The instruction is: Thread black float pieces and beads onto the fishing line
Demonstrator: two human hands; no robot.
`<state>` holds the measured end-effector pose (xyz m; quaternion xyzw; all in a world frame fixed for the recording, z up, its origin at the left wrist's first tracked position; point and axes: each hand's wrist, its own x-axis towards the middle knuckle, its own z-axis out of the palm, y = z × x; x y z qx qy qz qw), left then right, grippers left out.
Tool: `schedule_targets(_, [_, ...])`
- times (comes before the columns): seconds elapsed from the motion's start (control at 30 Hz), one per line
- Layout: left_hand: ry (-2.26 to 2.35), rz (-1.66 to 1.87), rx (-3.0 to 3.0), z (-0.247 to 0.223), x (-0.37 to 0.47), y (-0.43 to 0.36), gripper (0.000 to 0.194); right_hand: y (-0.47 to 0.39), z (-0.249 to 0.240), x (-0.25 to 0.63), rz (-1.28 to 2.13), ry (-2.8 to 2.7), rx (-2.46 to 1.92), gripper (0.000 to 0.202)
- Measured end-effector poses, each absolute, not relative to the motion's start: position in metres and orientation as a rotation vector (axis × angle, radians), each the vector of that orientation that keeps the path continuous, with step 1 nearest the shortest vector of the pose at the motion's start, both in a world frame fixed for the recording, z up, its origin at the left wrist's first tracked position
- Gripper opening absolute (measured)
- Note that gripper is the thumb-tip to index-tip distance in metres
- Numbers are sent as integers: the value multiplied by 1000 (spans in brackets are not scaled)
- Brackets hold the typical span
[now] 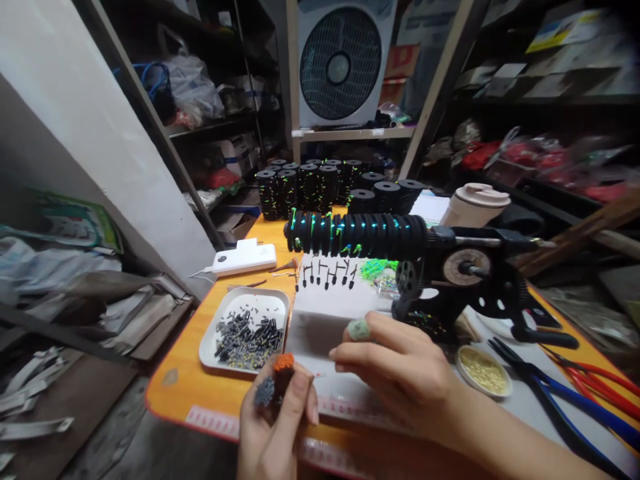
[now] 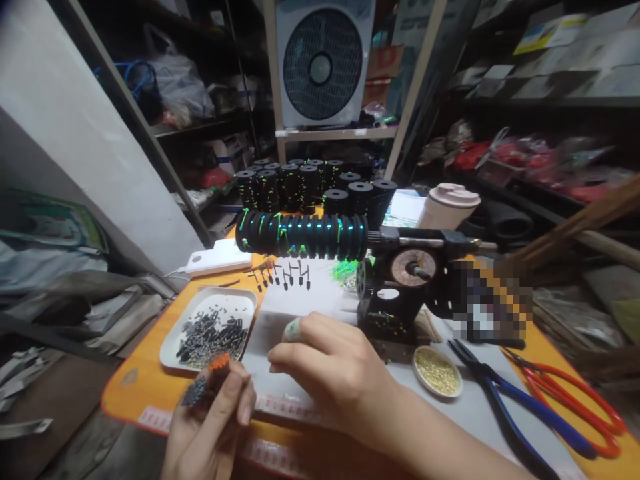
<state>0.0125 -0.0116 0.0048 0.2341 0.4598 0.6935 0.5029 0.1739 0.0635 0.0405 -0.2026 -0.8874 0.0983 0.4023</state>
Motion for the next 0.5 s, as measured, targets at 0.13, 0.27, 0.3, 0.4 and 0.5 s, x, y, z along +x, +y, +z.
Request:
schedule_targets(0.13, [1140,1603,616,2,13,-14,36,60,33,177,401,-2137,-597,20])
schedule_targets(0.27, [1172,1564,606,1,14,-15,39,56,27,179,435,-2129,-617,22])
schedule_targets(0.3, [1176,1558,595,1,14,-15,39,56,28,179,437,-2128,-619,21])
schedule_targets(0.4, [1187,1539,573,1,15,-15,41,55,31,180,436,-2137,-612,21])
schedule_targets(0.5, [1191,1522,574,1,16,-15,44,55,33,180,422,-2145,-594,22])
